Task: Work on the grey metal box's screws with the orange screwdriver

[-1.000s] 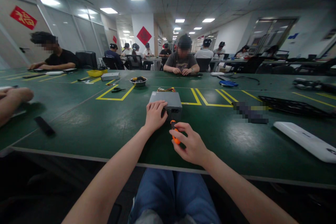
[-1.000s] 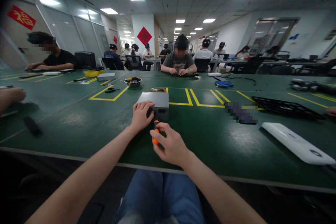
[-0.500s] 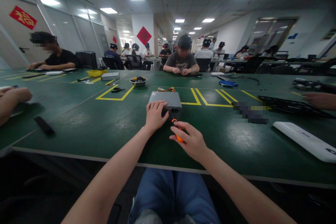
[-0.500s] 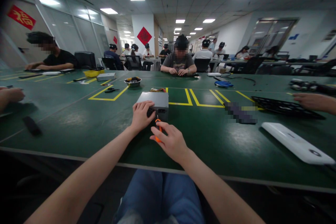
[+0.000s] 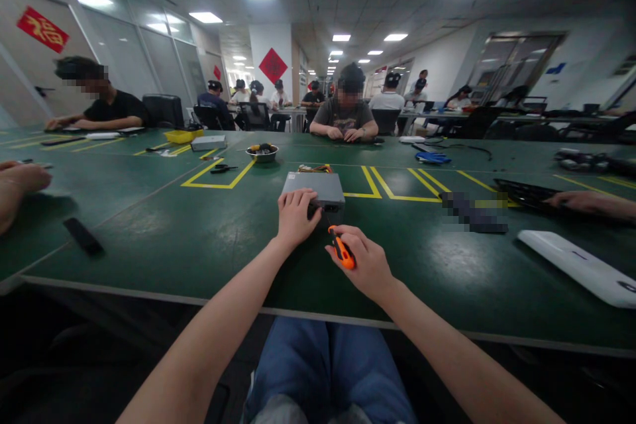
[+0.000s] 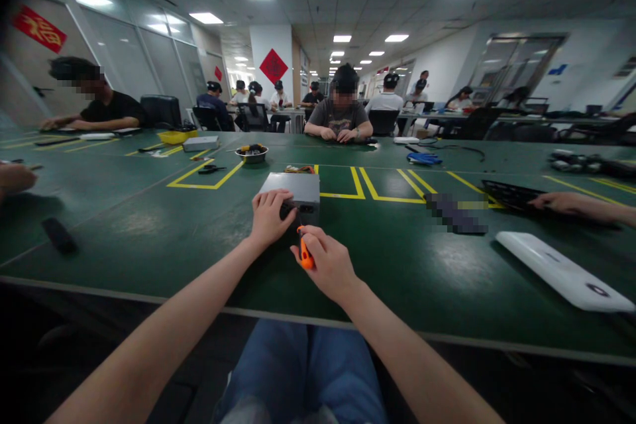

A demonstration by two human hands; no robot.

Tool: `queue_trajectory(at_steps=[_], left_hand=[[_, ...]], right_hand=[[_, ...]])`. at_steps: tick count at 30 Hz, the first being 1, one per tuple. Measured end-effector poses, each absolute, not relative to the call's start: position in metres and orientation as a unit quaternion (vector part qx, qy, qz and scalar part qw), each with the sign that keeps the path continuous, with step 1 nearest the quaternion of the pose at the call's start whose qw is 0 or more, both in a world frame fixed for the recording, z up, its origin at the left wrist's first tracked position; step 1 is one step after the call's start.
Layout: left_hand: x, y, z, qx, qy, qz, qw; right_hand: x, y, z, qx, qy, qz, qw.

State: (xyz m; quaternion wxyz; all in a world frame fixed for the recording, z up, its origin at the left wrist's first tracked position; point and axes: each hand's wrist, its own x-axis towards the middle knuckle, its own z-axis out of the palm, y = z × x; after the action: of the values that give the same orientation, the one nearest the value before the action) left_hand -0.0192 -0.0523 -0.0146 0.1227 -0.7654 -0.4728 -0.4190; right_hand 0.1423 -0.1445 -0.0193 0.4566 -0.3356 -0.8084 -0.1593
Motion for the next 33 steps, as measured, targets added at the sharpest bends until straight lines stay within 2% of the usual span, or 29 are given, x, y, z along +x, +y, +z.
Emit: queue_trajectory(at_steps=[7,14,24,33], left_hand=[[-0.019,-0.053,-0.014,-0.767,-0.473,-0.417,0.120],[-0.018,-0.052,-0.015,-0.764,-0.474,-0.422,0.115],[-0.019,-0.051,-0.015,-0.766,-0.472,-0.421,0.113],[-0.019,-0.051,-0.014,-0.767,-0.477,-0.412,0.116]], right_hand=[[0.143,-0.149,-0.023,-0.340,-0.854,-0.158,0.361],[0.143,-0.144,-0.018,-0.348,-0.810,-0.201,0.427],[0.141,-0.146,-0.017,-0.365,-0.810,-0.192,0.418],[0.161,-0.156,-0.015,-0.350,-0.787,-0.224,0.457]])
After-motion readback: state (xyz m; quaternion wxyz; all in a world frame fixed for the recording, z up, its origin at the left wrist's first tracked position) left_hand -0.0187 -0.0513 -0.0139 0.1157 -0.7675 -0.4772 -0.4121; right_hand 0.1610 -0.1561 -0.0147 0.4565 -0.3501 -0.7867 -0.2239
